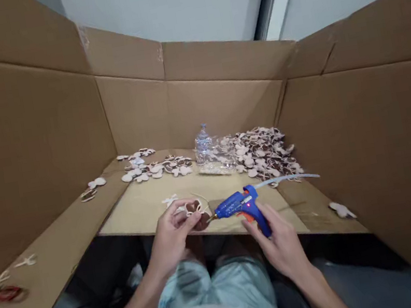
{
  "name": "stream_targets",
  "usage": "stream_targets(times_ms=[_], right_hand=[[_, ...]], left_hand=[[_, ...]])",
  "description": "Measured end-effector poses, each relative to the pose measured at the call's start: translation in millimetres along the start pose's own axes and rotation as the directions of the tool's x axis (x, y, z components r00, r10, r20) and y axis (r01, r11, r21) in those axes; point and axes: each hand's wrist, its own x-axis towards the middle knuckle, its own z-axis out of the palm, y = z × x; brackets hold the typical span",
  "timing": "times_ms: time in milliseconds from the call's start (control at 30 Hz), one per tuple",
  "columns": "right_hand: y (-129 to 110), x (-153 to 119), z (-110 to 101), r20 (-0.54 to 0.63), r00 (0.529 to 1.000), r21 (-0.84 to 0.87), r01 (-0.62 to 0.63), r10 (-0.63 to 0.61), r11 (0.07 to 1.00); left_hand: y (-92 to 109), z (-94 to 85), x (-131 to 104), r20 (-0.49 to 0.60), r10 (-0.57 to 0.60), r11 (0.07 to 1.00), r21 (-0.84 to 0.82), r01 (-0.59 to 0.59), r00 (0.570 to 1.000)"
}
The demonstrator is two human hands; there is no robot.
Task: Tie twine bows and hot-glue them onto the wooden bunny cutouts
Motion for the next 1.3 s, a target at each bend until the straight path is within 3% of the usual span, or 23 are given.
stream_targets(times_ms=[567,867,1033,1167,1300], right_hand=[[0,1,-6,-0.040,0.999,0.008,0.016,-0.016,1.000],[5,2,-5,-0.089,0.996,-0.088,0.019,-0.027,0.996],[33,15,-2,0.013,0.997,-0.226,-0.072,0.077,0.971],[67,26,9,0.162,0.946,-0.357,-0.209,0.280,0.911],[89,27,22,0.182,0.928,-0.375,-0.241,0.326,0.895]], left_hand=[[-2,0.7,-2,0.004,0.014,0.999,-0.052,-0.013,1.000],[0,2.3,-4,-0.007,-0.004,0.997,-0.071,0.004,1.000],[2,-1.2,0,-0.064,-0.001,0.999,0.032,0.003,0.998],[-2,-13.6,10,-0.153,0.010,0.997,0.076,0.001,0.988],[-2,-26.2,18,-0.190,0.019,0.999,0.033,-0.013,0.982]])
